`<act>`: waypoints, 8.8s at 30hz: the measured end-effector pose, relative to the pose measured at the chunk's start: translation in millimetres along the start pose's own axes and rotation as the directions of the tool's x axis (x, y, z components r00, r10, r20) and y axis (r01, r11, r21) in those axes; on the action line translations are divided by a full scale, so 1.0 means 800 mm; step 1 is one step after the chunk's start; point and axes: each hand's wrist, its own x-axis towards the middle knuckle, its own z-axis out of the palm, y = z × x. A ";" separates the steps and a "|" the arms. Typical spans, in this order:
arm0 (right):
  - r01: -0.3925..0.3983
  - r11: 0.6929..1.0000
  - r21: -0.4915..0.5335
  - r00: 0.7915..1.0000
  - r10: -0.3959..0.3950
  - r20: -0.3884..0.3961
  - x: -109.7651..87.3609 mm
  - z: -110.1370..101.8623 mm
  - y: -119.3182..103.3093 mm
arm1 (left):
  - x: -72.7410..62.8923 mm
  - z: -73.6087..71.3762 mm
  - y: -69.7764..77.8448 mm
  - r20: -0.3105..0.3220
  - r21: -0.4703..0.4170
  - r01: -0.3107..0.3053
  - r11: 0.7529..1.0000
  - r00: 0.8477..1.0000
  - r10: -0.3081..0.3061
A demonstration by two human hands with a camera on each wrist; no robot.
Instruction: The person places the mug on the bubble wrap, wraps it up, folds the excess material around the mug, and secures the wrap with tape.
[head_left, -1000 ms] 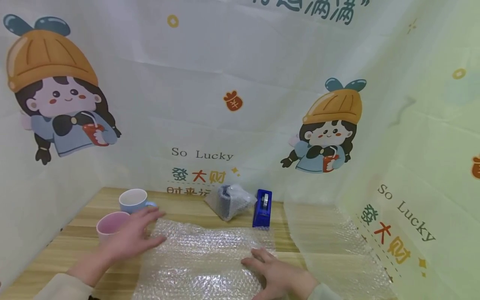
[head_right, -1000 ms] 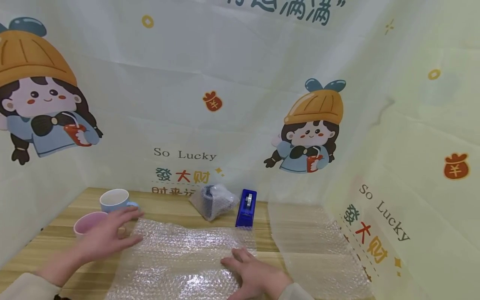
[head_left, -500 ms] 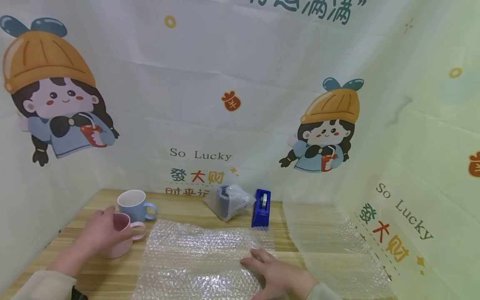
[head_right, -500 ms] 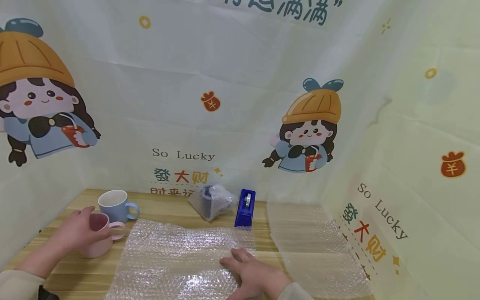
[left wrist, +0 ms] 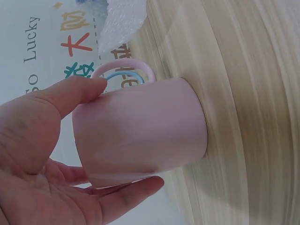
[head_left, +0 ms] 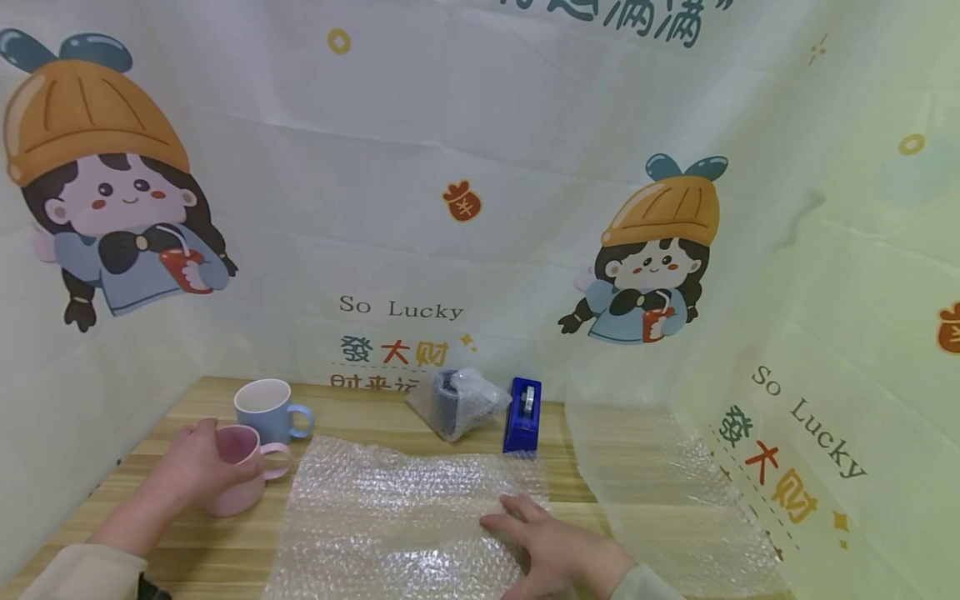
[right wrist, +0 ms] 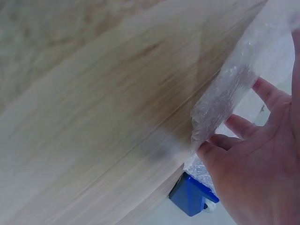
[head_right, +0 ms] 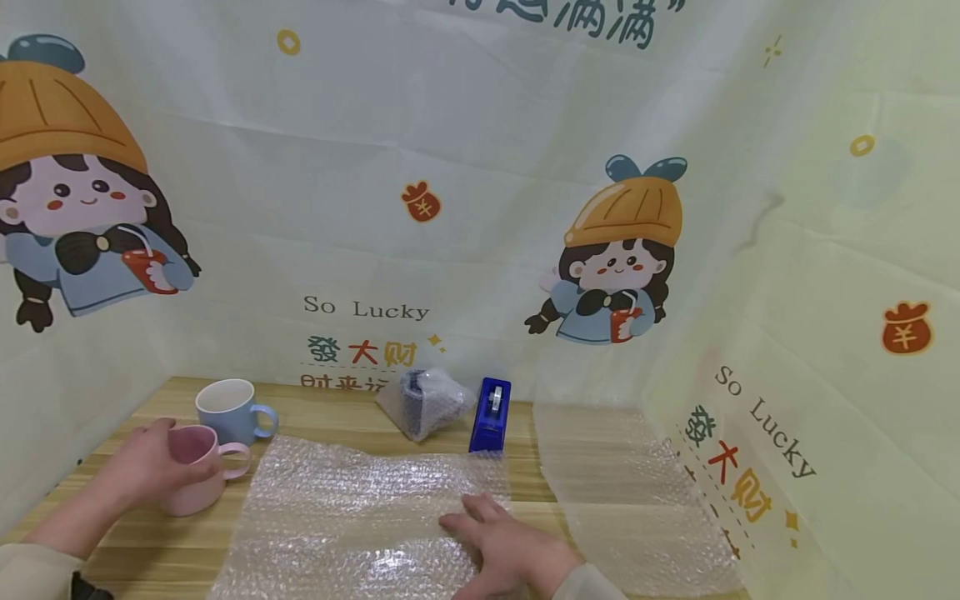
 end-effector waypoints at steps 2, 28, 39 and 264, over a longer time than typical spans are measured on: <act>-0.001 1.000 0.020 1.000 0.001 -0.003 0.002 0.000 0.001 | 0.000 -0.001 -0.001 -0.003 -0.003 0.002 1.000 1.000 -0.002; -0.038 0.997 0.072 0.999 0.036 0.029 0.014 -0.004 0.010 | -0.013 -0.054 0.069 -0.021 -0.169 -0.162 0.972 0.987 0.161; -0.033 0.997 0.076 0.999 0.031 0.026 0.012 -0.003 0.005 | -0.006 0.021 0.170 0.169 -0.407 -0.346 0.845 0.881 0.442; -0.161 0.883 0.441 0.956 0.251 -0.153 0.113 -0.042 -0.077 | -0.005 0.092 0.202 0.197 -0.575 -0.397 0.715 0.781 0.593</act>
